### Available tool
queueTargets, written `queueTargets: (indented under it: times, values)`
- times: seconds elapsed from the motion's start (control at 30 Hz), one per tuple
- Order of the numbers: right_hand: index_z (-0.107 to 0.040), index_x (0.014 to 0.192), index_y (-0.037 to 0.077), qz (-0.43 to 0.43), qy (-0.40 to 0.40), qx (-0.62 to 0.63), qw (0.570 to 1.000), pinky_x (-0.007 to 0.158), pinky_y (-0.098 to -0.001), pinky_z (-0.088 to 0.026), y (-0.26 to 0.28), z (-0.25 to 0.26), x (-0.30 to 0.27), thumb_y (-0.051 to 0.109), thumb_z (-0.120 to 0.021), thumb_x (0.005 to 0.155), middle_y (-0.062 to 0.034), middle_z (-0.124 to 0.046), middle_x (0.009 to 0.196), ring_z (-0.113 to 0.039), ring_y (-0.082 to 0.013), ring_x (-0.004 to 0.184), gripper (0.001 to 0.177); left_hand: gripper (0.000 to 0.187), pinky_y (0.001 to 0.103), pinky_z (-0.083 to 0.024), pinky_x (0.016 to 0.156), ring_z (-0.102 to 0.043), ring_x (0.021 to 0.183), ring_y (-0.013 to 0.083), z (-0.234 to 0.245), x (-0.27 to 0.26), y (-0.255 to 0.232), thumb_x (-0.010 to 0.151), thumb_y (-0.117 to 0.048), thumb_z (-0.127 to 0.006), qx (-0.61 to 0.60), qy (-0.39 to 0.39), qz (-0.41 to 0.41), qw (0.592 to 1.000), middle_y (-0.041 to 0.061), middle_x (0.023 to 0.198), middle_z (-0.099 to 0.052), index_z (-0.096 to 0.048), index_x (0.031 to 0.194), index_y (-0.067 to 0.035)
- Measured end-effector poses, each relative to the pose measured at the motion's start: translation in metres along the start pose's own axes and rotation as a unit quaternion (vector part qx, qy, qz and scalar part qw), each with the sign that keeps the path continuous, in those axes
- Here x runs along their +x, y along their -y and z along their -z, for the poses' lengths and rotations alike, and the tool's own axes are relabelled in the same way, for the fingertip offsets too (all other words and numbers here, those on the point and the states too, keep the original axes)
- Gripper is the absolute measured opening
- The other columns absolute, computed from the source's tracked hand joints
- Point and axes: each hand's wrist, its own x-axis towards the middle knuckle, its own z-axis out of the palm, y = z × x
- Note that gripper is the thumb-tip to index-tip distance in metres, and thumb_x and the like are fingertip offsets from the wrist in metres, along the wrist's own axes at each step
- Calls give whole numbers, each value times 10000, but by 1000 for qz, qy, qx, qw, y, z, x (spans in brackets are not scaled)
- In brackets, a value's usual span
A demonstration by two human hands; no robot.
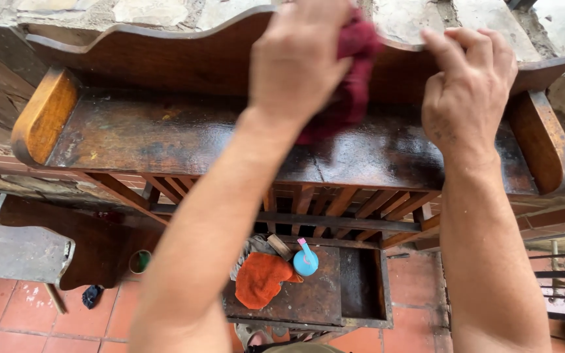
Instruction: Cleaning a wooden shelf with a cloth.
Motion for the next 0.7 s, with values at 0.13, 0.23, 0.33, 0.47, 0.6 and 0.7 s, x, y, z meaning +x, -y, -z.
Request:
queueTargets:
  times: [0.13, 0.23, 0.33, 0.47, 0.6, 0.7]
  values:
    - [-658, 1377, 76, -36, -21, 58, 997, 1225, -505, -316, -2, 5, -4, -76, -493, 915, -133, -603, 1438, -477, -347, 1416, 513, 346, 307, -633, 738, -704, 923, 232, -32, -6, -41, 892, -169, -802, 39, 44, -48, 997, 64, 1061, -650, -639, 1190, -100]
    - [-650, 1348, 86, -40, -37, 80, 995, 1224, -482, -359, -2, 18, -7, -60, -512, 936, -128, -598, 1458, -506, -340, 1410, 458, 216, 321, -628, 689, -714, 918, 220, -28, -17, -39, 914, -125, -727, 90, 130, -108, 981, 52, 1056, -682, -659, 1118, -123]
    - [-654, 1362, 104, -25, -27, 59, 998, 1140, -482, -405, 0, 32, -7, -67, -523, 896, -186, -570, 1424, -516, -367, 1327, 513, 141, 338, -627, 682, -722, 927, 198, -5, -20, -13, 902, -160, -724, 107, 190, -147, 965, 8, 1051, -695, -662, 1028, -168]
    - [-607, 1432, 65, -22, -4, 36, 999, 1097, -482, -437, -21, 21, -15, -72, -491, 886, -226, -573, 1410, -541, -389, 1288, 574, 181, 323, -623, 670, -723, 894, 201, 24, -5, 8, 894, -182, -756, 179, 200, -171, 948, 21, 1028, -669, -662, 1047, -155]
    - [-569, 1434, 28, -58, -29, 70, 995, 1210, -465, -435, -35, 3, -21, -72, -456, 915, -175, -619, 1450, -582, -359, 1387, 540, 292, 283, -611, 664, -700, 811, 222, 0, 8, -10, 886, -220, -774, 100, 65, -84, 989, 77, 1011, -649, -660, 1111, -71]
    - [-598, 1410, 31, -44, -49, 66, 996, 1215, -469, -429, -27, 10, -18, -76, -473, 907, -168, -632, 1462, -582, -370, 1397, 530, 181, 295, -610, 717, -687, 860, 225, -40, 5, -57, 979, -147, -743, 78, 66, -54, 993, 75, 1027, -641, -650, 1120, -82]
